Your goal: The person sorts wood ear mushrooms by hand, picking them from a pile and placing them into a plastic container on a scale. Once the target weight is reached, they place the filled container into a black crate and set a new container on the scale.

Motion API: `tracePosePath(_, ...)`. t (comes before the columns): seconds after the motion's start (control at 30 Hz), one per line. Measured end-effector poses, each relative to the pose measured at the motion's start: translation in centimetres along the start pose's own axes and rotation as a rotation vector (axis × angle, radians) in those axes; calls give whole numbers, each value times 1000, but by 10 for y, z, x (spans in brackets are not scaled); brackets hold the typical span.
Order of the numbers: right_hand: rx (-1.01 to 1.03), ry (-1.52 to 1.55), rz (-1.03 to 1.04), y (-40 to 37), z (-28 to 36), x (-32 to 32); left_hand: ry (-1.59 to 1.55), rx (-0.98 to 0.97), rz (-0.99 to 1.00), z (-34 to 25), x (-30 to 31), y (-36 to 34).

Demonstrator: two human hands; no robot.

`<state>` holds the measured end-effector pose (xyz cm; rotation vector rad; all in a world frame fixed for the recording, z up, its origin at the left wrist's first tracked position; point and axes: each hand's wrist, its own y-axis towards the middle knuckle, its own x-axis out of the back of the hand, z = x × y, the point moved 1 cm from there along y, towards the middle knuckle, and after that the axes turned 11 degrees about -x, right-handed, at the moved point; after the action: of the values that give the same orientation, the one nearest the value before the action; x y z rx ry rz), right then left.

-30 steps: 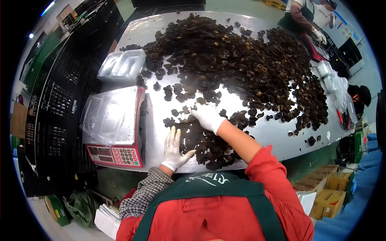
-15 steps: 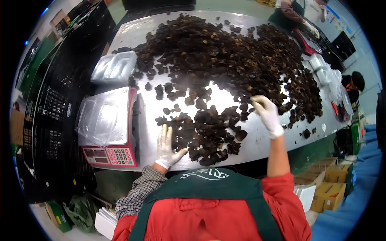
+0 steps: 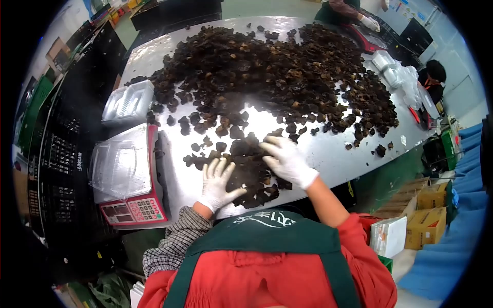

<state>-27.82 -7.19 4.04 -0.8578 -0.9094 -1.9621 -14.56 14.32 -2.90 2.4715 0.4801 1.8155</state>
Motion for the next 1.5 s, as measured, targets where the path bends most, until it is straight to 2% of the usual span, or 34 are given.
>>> tracePosePath(0.03,136,-11,4,15,11,-23,37,-38,-21,-6,2,-6)
tracePosePath(0.1,221,-152,20,33,14,-66,1,-73,-69,-8,0,-21)
tracePosePath(0.13,161,-229,136,41,10,-72,-23,-58,-105,-12,4,-27)
tracePosePath(0.17,107,-281,48,41,-7,-81,-37,-39,-128,-13,2,-35)
tracePosePath(0.23,-103,-178,199,43,-23,-49,-24,-27,-152,-12,1,-49)
tracePosePath(0.33,-171,-254,69,24,-85,-35,-39,-47,-273,-11,-6,-60)
tracePosePath(0.43,-243,-407,-66,3,-98,-14,-37,-40,-313,-12,-6,-59)
tracePosePath(0.5,-147,-309,-113,4,-83,-12,-46,-25,-342,-9,-4,-56)
tracePosePath(0.53,-78,-238,-107,9,-63,-12,-27,8,-292,-7,-6,-54)
tracePosePath(0.63,75,-43,3,21,-10,-40,-9,80,-258,-4,0,-40)
tracePosePath(0.67,102,51,98,22,7,-49,6,93,-243,-3,3,-35)
tracePosePath(0.77,298,11,204,0,34,-83,-69,44,-207,-1,1,-35)
tracePosePath(0.83,390,-43,290,-22,39,-77,-120,-29,-230,-3,-2,-47)
tracePosePath(0.9,344,14,384,-32,32,-61,-66,-107,-254,-9,-6,-60)
tracePosePath(0.97,283,49,435,-36,25,-44,-100,-83,-315,-7,-10,-65)
tracePosePath(1.13,235,127,238,-19,21,-23,-59,-56,-355,-12,-4,-62)
tracePosePath(1.3,236,108,120,36,26,-62,-42,-24,-324,-12,-6,-66)
tracePosePath(1.43,138,-250,336,60,13,-109,-53,-16,-333,-10,-10,-68)
tracePosePath(1.5,48,-75,315,66,7,-108,-51,-10,-335,-9,-10,-68)
